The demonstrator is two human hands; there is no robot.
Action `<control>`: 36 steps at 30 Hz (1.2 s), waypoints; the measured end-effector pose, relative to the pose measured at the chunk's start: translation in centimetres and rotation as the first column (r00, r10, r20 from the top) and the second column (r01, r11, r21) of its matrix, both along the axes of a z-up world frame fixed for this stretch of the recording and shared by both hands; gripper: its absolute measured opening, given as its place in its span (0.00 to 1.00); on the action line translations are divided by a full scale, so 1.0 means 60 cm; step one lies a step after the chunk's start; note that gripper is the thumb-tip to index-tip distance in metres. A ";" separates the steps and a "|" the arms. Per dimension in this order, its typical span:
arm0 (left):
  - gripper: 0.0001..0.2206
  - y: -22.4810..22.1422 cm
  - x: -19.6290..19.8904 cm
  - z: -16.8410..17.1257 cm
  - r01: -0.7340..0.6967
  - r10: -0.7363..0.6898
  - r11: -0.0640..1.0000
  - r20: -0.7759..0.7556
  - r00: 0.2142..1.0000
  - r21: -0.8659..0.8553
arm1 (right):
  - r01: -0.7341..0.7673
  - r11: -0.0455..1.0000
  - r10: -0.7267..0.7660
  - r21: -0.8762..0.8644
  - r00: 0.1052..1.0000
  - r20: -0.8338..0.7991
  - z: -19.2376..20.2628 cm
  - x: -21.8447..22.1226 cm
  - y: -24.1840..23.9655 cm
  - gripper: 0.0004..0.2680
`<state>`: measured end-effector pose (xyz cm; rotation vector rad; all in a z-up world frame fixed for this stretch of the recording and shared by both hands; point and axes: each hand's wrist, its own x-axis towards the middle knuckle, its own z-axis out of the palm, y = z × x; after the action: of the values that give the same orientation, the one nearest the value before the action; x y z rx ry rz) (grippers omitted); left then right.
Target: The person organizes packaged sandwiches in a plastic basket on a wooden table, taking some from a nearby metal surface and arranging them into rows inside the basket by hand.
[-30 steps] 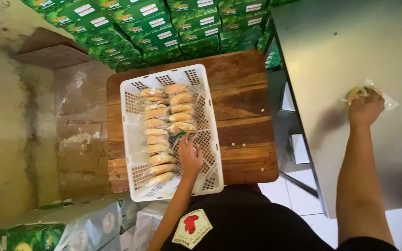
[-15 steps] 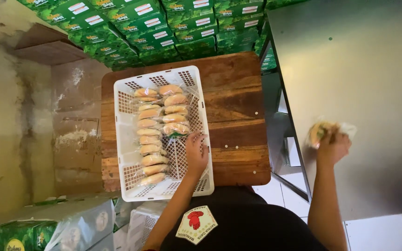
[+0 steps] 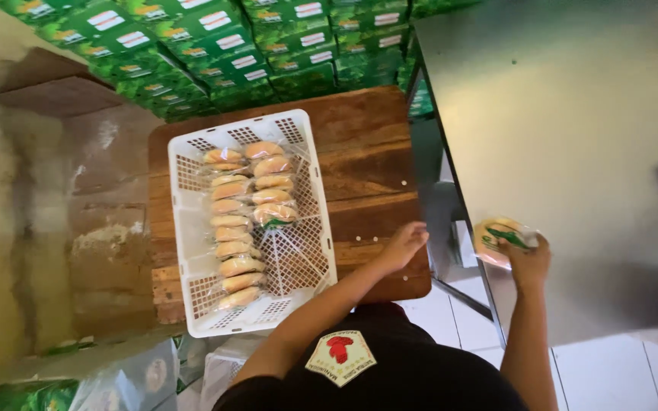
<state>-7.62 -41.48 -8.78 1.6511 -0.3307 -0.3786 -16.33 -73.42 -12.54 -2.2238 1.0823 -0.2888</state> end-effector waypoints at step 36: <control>0.27 0.452 -0.136 0.230 -0.573 0.521 0.817 -0.346 0.780 -0.062 | -0.688 0.328 0.619 0.647 0.674 0.403 0.246 0.149 0.624 0.10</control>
<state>-15.76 -14.36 5.02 1.4144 0.3597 -0.1554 -7.42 -35.97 2.20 -1.6097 0.0629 0.3956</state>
